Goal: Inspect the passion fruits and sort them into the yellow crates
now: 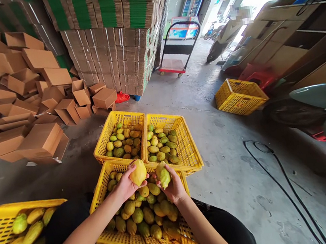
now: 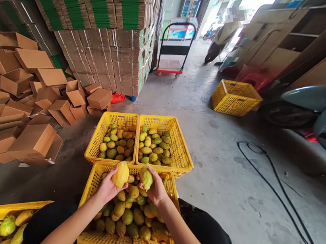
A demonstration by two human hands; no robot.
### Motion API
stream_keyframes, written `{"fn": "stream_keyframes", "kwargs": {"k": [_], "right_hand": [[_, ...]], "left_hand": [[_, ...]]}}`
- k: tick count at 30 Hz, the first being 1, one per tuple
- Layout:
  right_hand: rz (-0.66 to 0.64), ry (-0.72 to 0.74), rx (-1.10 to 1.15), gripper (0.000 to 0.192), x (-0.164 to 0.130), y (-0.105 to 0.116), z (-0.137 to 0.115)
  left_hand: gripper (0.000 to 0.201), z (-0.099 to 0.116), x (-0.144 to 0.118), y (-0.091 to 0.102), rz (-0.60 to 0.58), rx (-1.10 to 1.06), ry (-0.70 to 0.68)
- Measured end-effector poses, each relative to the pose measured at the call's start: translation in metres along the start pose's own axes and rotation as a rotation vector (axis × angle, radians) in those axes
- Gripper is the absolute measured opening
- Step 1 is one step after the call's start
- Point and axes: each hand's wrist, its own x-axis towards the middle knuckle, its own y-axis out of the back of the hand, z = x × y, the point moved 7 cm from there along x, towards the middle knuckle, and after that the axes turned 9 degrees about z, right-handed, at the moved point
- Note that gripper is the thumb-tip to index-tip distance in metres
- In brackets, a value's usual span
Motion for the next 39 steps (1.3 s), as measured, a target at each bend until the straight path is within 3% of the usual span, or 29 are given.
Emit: {"fn": "stream_keyframes", "kwargs": {"k": [7, 11, 19, 25, 34, 39], "right_hand": [[-0.092, -0.001, 0.045, 0.028, 0.0, -0.003, -0.004], [-0.067, 0.005, 0.0, 0.023, 0.002, -0.002, -0.002], [-0.084, 0.037, -0.047, 0.028, 0.0, -0.004, -0.001], [-0.091, 0.018, -0.006, 0.029, 0.001, -0.004, -0.003], [-0.159, 0.081, -0.033, 0.029, 0.004, -0.006, -0.009], [-0.13, -0.009, -0.046, 0.023, 0.001, -0.005, 0.004]], "left_hand": [[0.037, 0.0, -0.005, -0.006, -0.012, -0.062, 0.057], [0.039, 0.0, -0.007, -0.013, -0.061, -0.108, 0.062], [0.037, 0.002, -0.002, -0.003, -0.038, -0.029, 0.072], [0.036, 0.004, -0.006, -0.011, -0.105, -0.05, 0.053], [0.036, 0.01, -0.006, -0.013, -0.076, -0.128, 0.031], [0.035, 0.008, 0.0, -0.007, -0.083, -0.023, 0.031]]}}
